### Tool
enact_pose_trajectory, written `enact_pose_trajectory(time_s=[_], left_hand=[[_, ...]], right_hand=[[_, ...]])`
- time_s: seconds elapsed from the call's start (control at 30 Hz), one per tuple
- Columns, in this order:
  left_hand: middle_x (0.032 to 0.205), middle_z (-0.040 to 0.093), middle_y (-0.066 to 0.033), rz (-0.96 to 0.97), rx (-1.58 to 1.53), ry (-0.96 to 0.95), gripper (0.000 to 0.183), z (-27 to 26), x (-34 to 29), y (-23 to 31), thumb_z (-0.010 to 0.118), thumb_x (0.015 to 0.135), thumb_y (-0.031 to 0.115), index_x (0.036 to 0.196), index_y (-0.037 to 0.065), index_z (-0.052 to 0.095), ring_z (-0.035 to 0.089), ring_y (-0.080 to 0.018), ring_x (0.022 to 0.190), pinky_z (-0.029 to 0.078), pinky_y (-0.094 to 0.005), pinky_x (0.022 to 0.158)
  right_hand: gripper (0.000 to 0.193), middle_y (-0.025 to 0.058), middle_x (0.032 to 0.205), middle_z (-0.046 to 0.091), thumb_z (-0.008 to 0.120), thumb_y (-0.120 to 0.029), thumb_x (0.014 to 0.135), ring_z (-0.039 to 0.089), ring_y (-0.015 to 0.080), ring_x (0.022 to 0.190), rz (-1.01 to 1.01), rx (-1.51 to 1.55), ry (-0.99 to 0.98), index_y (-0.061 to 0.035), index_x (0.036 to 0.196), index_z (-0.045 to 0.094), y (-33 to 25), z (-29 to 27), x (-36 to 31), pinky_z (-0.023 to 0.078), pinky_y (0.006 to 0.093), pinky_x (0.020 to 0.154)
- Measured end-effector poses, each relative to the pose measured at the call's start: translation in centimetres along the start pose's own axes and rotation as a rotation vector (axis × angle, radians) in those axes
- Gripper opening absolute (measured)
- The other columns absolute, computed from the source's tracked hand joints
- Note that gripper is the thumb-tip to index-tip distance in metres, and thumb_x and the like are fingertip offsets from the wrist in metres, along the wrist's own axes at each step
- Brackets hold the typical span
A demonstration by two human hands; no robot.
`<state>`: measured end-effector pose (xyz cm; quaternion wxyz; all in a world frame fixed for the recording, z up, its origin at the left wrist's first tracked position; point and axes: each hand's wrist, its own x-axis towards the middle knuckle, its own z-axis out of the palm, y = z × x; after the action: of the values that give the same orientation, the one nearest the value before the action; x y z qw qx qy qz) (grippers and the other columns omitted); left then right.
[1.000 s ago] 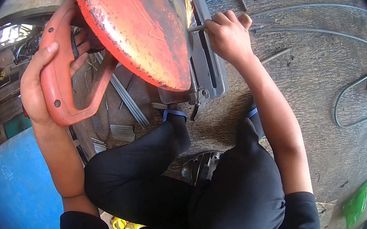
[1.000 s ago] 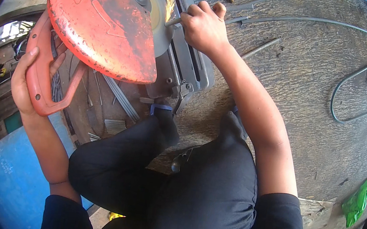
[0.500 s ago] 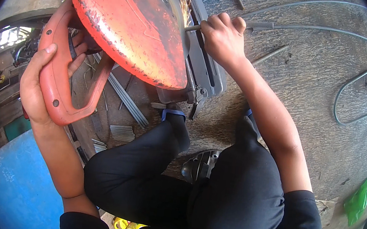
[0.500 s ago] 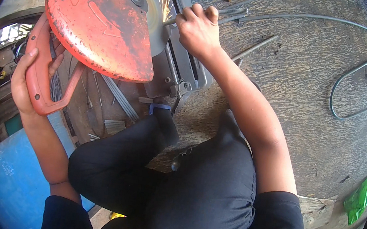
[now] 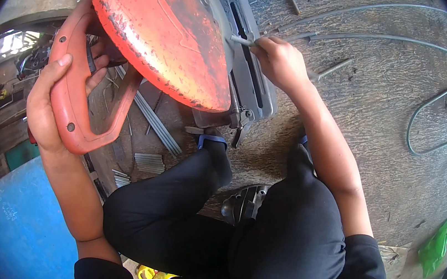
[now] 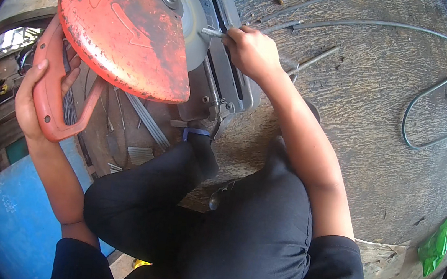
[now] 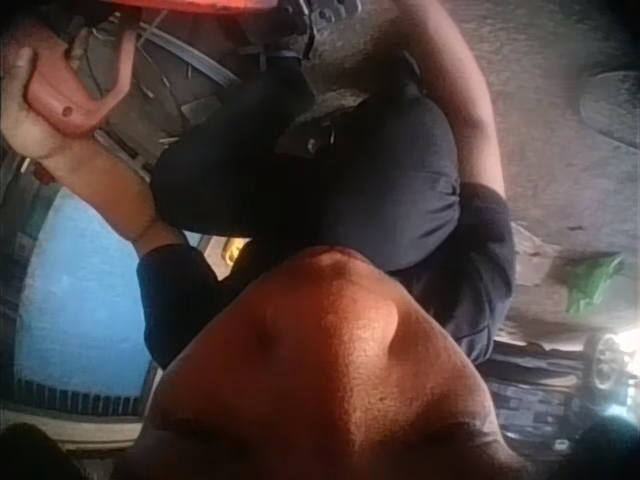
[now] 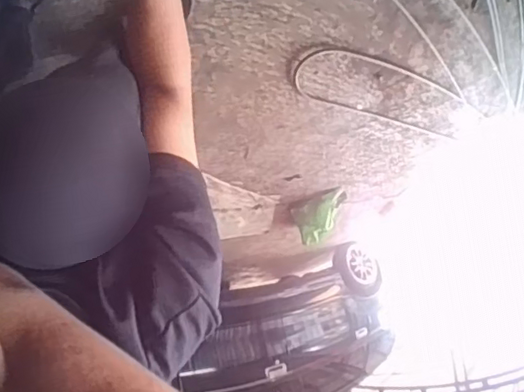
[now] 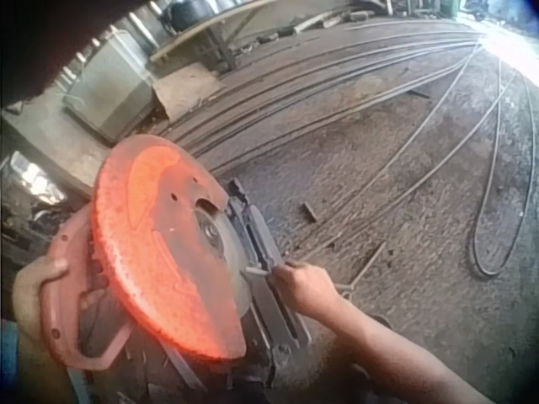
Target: Cutting metal rods into shorter segments using a chop saw.
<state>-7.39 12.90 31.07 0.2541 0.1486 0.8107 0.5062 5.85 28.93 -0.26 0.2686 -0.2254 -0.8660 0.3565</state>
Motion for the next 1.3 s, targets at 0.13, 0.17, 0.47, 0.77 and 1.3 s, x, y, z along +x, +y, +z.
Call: enact_pose_trajectory(time_s=[0.13,0.17,0.47,0.77,1.3], left_hand=[[0.117,0.056,-0.0217,0.000,-0.047,-0.035,0.055,-0.7,0.3,-0.1,0.053,0.088,0.022,0.132,-0.009,0.041,0.059,-0.0269,0.099,0.048,-0.0364,0.088],[0.114,0.058,-0.0210,-0.004,-0.058,-0.037,0.053,-0.9,0.3,-0.2,0.053,0.088,0.020,0.130,-0.010,0.042,0.060,-0.0259,0.095,0.049,-0.0357,0.086],[0.104,0.060,-0.0192,-0.024,-0.057,-0.103,0.047,-2.0,0.8,-0.3,0.054,0.089,0.019,0.125,-0.011,0.046,0.061,-0.0236,0.086,0.051,-0.0356,0.082],[0.110,0.058,-0.0210,-0.015,-0.093,-0.064,0.050,-1.0,0.4,-0.1,0.053,0.088,0.018,0.128,-0.011,0.043,0.061,-0.0269,0.095,0.051,-0.0367,0.087],[0.111,0.057,-0.0213,-0.028,-0.090,-0.063,0.051,-0.9,0.7,-0.4,0.055,0.087,0.017,0.127,-0.011,0.044,0.060,-0.0275,0.096,0.050,-0.0374,0.088]], right_hand=[[0.022,0.0199,0.069,0.061,0.062,-0.024,0.083,0.063,0.0368,0.073,0.268,0.303,-0.233,-0.0030,0.090,0.064,-1.2,-1.5,-0.3,0.049,0.0435,0.064],[0.023,0.0221,0.067,0.060,0.059,-0.023,0.083,0.063,0.0370,0.072,0.356,0.363,-0.280,-0.0010,0.089,0.063,-1.5,-1.7,-0.3,0.048,0.0434,0.066],[0.029,0.0231,0.075,0.062,0.048,-0.020,0.083,0.063,0.0378,0.074,0.313,0.525,-0.319,0.0025,0.090,0.064,0.2,-1.5,-0.4,0.048,0.0429,0.072],[0.025,0.0238,0.083,0.063,0.053,-0.020,0.084,0.062,0.0411,0.081,0.171,0.374,-0.307,0.0005,0.094,0.064,-0.5,-0.8,-0.2,0.049,0.0462,0.073],[0.021,0.0102,0.075,0.057,0.057,-0.009,0.082,0.060,0.0305,0.077,-0.101,0.025,-0.048,-0.0069,0.102,0.063,-0.3,0.6,-1.1,0.051,0.0415,0.064]])
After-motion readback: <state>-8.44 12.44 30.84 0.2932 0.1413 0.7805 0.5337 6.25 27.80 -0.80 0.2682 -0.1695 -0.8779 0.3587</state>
